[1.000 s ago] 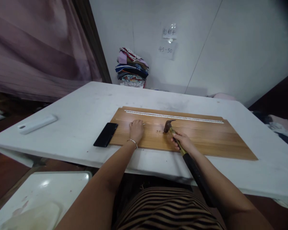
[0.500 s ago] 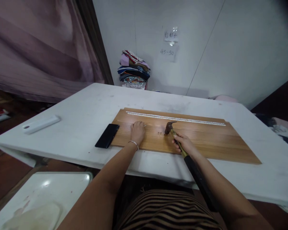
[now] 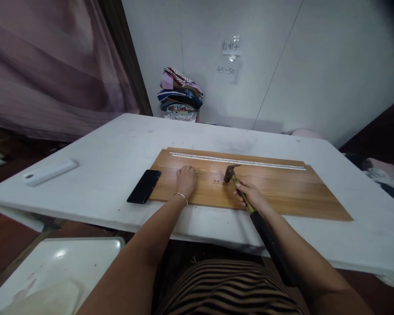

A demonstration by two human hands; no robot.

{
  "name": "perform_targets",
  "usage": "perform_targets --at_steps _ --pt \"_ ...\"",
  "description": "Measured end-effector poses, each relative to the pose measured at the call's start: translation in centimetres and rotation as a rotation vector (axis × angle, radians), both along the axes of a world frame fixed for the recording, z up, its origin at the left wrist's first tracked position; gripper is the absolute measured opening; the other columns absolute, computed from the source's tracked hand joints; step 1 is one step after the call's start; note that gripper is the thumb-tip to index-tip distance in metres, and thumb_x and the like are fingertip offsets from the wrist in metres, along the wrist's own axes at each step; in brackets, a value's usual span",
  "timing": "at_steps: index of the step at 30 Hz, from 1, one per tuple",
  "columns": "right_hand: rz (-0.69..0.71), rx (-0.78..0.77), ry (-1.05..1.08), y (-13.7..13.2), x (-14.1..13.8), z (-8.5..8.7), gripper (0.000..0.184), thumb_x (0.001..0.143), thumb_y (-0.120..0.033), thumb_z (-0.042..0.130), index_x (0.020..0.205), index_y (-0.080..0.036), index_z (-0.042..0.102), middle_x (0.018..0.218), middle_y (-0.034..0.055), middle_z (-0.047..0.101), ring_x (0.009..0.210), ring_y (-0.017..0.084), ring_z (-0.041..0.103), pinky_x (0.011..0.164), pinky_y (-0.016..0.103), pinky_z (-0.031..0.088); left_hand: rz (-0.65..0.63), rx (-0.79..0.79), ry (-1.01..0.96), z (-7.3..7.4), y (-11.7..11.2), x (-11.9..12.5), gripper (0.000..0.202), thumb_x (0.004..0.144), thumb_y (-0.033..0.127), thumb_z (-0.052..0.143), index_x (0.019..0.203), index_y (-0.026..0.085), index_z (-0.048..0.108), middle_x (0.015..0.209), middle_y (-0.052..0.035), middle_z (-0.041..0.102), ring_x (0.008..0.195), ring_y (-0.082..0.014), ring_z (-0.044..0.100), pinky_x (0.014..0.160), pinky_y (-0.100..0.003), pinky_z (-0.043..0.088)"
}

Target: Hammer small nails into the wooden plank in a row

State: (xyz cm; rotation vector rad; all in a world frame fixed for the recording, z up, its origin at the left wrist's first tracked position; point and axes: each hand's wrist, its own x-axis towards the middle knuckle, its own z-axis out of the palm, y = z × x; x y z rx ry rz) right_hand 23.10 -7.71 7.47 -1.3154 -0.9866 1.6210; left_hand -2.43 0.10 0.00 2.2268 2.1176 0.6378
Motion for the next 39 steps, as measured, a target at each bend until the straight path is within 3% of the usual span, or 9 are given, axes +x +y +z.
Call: perform_targets --at_steps 12,28,39 --pt "-0.004 -0.016 0.018 0.00 0.03 0.00 0.035 0.071 -0.035 0.075 0.101 -0.022 0.061 0.063 -0.0055 0.059 0.041 0.008 0.041 0.034 0.018 0.030 0.003 0.000 -0.006 -0.04 -0.07 -0.03 0.027 0.099 0.016 0.041 0.106 0.020 0.067 0.121 -0.0148 0.070 0.121 -0.0302 0.057 0.103 -0.046 0.038" --pt "-0.001 -0.007 0.006 -0.10 -0.12 -0.11 0.037 0.070 -0.038 0.074 0.099 -0.022 0.059 0.062 -0.0059 0.059 0.040 0.008 0.041 0.033 0.019 0.030 -0.049 -0.012 -0.033 -0.47 0.30 -0.25 0.024 0.100 0.020 0.047 0.099 0.018 0.071 0.121 -0.0136 0.069 0.122 -0.0273 0.056 0.107 -0.044 0.038" --pt "-0.006 0.004 0.025 -0.04 -0.07 -0.45 0.038 0.068 -0.038 0.075 0.098 -0.021 0.059 0.063 -0.0054 0.059 0.040 0.007 0.040 0.033 0.019 0.029 -0.077 -0.024 -0.022 0.44 -0.08 0.11 0.016 0.098 0.021 0.052 0.098 0.019 0.068 0.116 -0.0129 0.070 0.119 -0.0275 0.057 0.104 -0.043 0.040"
